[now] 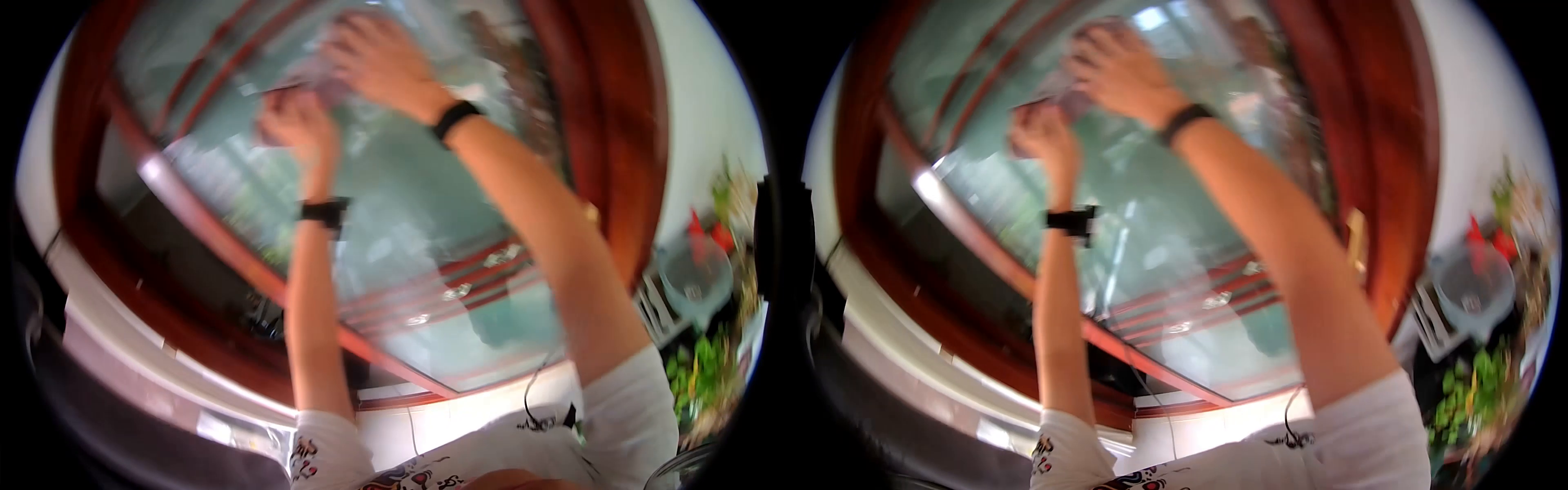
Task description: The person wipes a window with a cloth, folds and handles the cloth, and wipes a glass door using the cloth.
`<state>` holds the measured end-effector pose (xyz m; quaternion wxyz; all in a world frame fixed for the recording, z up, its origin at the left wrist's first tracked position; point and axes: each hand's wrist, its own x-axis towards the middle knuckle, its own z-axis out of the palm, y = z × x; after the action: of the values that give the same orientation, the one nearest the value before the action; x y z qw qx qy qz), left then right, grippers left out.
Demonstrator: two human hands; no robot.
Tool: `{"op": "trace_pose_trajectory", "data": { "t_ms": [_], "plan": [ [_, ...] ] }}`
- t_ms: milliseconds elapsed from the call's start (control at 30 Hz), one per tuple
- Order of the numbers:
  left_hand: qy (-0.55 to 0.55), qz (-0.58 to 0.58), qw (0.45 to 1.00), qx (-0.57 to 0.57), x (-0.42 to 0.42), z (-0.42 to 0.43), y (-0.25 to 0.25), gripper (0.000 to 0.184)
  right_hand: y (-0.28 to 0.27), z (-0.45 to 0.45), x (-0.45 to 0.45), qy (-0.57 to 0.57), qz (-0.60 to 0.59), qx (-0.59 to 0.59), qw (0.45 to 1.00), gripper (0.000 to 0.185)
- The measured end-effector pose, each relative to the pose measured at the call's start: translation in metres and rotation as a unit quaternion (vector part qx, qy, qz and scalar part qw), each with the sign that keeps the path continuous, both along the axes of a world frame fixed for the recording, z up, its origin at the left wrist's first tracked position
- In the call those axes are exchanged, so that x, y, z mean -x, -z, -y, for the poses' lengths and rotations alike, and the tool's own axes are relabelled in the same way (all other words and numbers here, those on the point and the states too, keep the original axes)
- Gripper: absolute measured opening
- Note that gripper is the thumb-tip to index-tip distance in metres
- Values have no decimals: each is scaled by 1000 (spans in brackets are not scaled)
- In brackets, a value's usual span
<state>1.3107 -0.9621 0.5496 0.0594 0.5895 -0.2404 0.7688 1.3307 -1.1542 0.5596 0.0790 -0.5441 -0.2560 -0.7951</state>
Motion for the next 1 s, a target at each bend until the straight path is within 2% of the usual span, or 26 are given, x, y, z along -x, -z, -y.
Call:
{"op": "trace_pose_trajectory", "data": {
  "t_ms": [33,67,133,200,300,333,400,500,567,667,733,767,867,900,1000],
  "plan": [
    [161,-19,986,22,-6,1,-11,40,0,3,7,11,-14,-21,1000,42],
    [29,-18,999,-29,-12,-23,-26,39,0,1,4,-24,2,-38,999,38],
    [-17,-45,996,-72,-13,-35,-43,33,9,-10,-9,-73,13,-103,992,37],
    [-17,-77,991,-111,-13,-45,-55,29,17,-22,-19,-102,7,-175,979,36],
    [10,-122,982,-147,-14,-64,-57,28,44,-26,-24,-80,-18,-249,965,37],
    [69,-201,974,-75,-16,-65,-54,31,51,-32,-29,-94,-24,-278,956,38],
    [-127,-123,980,-88,-38,-97,-62,40,70,-47,-37,-103,-43,-300,948,39],
    [-107,-140,984,-3,-25,-56,-30,47,87,-58,-37,-124,-53,-309,941,34],
    [-171,-2,981,-94,-48,-84,-38,46,100,-62,-38,-123,-62,-318,938,32],
    [-263,186,925,-200,-69,-98,-64,43,120,-70,-46,-143,-66,-330,931,30],
    [-280,236,892,-266,-70,-93,-67,41,136,-74,-49,-155,-61,-345,924,31],
    [-267,230,888,-295,-71,-92,-62,40,146,-76,-51,-161,-62,-345,923,32],
    [-260,111,889,-361,-50,-65,-36,36,160,-80,-58,-176,-44,-358,916,32],
    [-250,121,877,-391,-51,-62,-35,35,161,-80,-61,-178,-39,-360,915,32],
    [-335,132,848,-388,-67,-100,-41,31,164,-80,-64,-178,-35,-357,916,31]
  ]
}}
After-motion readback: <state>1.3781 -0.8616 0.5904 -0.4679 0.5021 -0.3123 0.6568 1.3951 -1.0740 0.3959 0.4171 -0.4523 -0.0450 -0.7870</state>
